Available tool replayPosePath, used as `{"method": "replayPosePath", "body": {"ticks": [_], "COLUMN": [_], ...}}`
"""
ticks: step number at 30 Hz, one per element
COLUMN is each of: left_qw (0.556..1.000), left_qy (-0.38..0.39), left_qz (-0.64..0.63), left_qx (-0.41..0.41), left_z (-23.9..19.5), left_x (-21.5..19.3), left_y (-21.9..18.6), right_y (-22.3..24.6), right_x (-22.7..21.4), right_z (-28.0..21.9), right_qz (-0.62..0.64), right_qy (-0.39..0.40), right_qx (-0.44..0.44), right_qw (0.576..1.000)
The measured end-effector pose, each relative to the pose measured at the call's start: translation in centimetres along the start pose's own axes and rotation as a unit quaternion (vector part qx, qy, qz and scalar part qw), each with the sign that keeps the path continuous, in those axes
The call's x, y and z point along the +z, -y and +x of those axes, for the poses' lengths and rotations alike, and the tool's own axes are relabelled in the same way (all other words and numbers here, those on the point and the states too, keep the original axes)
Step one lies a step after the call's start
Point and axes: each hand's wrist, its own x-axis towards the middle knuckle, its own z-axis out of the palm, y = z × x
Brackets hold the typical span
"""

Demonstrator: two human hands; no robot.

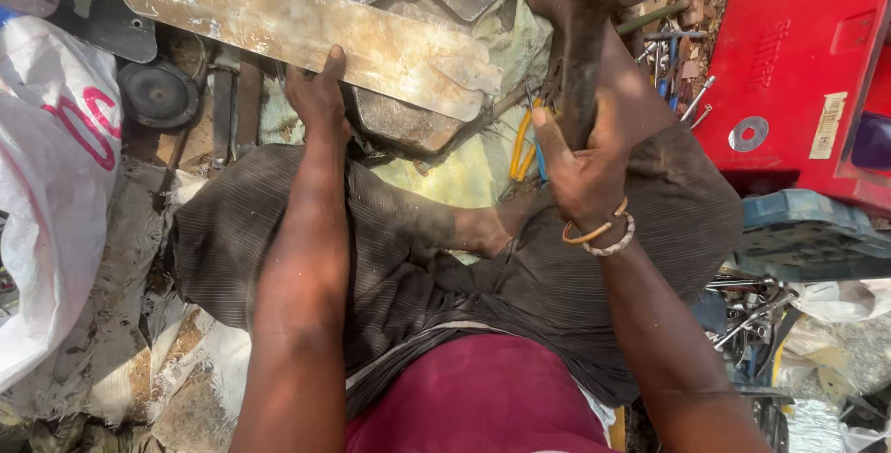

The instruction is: The person sits on the ground and uses a hammer to strike several metal plates placed on an anvil. The person repeatedly hits different sections of the metal plates, adjusting their position between strikes.

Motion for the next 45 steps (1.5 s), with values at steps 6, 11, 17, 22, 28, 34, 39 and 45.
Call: {"method": "replayPosePath", "body": {"ticks": [6,11,17,22,28,34,39,45], "left_qw": [0.998,0.998,0.993,0.994,0.999,0.999,0.997,0.997], "left_qy": [0.016,-0.008,-0.021,-0.047,-0.004,-0.045,0.0,-0.066], "left_qz": [-0.046,-0.065,-0.104,-0.096,-0.048,0.004,-0.057,0.02], "left_qx": [0.038,0.014,-0.058,-0.031,0.025,0.003,0.06,-0.033], "left_z": [1.3,1.2,1.8,2.1,3.3,3.7,3.9,3.1], "left_x": [0.9,1.8,0.4,0.2,-0.1,-0.4,0.7,-0.6], "left_y": [0.7,-1.6,-3.5,-1.0,0.7,0.6,0.0,1.4], "right_y": [-3.6,-6.8,-4.1,1.3,5.3,-0.9,-2.8,-1.8], "right_x": [5.4,5.5,4.3,0.5,-5.0,5.9,3.5,-1.4], "right_z": [2.4,-1.1,-6.4,-4.7,4.4,3.3,1.6,4.7], "right_qz": [0.004,-0.148,0.14,0.101,0.086,-0.176,0.045,0.068], "right_qy": [-0.108,0.11,0.058,0.018,-0.245,0.071,0.1,-0.251], "right_qx": [0.035,0.152,0.295,0.203,-0.202,0.058,0.135,-0.049], "right_qw": [0.994,0.971,0.943,0.974,0.944,0.98,0.985,0.964]}}
